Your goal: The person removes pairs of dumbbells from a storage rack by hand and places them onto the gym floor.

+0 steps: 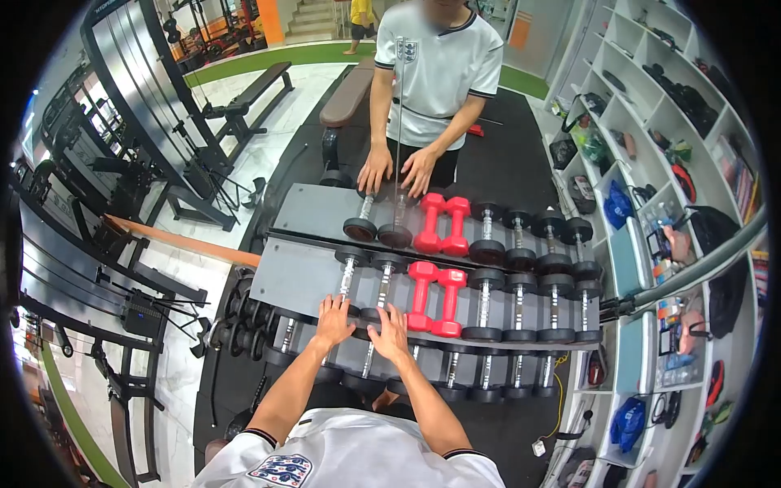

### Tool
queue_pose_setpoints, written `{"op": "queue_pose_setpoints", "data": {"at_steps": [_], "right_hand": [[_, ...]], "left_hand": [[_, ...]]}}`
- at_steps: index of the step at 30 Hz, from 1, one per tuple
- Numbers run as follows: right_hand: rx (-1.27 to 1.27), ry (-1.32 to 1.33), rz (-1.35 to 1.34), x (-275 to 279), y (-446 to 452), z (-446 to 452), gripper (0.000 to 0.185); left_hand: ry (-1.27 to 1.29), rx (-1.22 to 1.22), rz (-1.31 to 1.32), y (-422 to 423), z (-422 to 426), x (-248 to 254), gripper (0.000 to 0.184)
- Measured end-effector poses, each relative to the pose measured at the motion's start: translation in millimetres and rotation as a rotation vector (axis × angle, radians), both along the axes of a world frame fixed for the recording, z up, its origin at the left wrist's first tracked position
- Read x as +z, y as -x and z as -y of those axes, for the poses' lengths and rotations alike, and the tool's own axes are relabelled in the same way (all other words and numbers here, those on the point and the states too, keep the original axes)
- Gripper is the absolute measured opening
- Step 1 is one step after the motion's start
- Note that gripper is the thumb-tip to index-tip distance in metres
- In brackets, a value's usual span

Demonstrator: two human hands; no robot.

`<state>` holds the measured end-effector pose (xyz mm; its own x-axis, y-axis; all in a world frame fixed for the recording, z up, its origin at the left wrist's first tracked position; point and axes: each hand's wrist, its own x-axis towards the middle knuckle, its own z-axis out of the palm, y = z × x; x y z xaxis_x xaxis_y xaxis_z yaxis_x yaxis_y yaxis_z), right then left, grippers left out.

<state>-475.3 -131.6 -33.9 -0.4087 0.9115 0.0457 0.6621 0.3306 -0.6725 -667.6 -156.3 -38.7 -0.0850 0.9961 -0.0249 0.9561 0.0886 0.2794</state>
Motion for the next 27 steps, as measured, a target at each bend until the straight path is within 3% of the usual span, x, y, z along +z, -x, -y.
{"op": "queue_pose_setpoints", "data": {"at_steps": [2,6,8,12,13,16,17,20,23,24,25,27], "right_hand": [[-0.057,0.092,-0.022,-24.5,10.7,-19.1,0.062],[-0.170,0.429,0.179,-17.7,34.9,-54.8,0.072],[-0.187,0.523,0.317,-16.3,48.4,-68.8,0.085],[-0.273,0.593,0.431,-12.2,70.9,-87.8,0.095],[-0.284,0.603,0.436,-14.3,72.5,-90.9,0.094],[-0.331,0.605,0.444,-11.3,79.2,-92.5,0.093],[-0.339,0.607,0.438,-8.7,79.3,-92.0,0.093],[-0.354,0.621,0.412,-2.4,76.5,-91.3,0.090],[-0.383,0.614,0.413,-7.5,77.2,-91.2,0.089],[-0.380,0.612,0.420,-6.8,77.8,-93.0,0.089],[-0.379,0.614,0.429,-6.9,78.3,-93.4,0.088],[-0.374,0.602,0.426,-14.0,75.4,-92.0,0.088]], "left_hand": [[0.095,-0.055,-0.123,4.5,-6.2,6.2,0.076],[0.213,-0.102,-0.206,8.0,-18.1,22.0,0.073],[0.250,-0.097,-0.253,8.1,-20.3,24.0,0.072],[0.223,-0.153,-0.371,14.9,-27.0,-10.8,0.060],[0.305,-0.206,-0.348,17.2,-32.5,3.8,0.080],[0.428,-0.138,-0.044,24.2,-48.0,31.5,0.105],[0.432,-0.089,0.062,29.9,-55.1,19.8,0.121],[0.617,0.148,0.467,46.3,-87.0,7.8,0.121],[0.560,0.359,0.778,60.2,-112.4,-67.0,0.090],[0.575,0.421,0.916,61.5,-121.7,-63.8,0.079],[0.550,0.484,1.253,62.7,-124.1,-59.1,0.044],[0.732,0.638,1.447,65.3,-135.1,-68.9,0.033]]}}
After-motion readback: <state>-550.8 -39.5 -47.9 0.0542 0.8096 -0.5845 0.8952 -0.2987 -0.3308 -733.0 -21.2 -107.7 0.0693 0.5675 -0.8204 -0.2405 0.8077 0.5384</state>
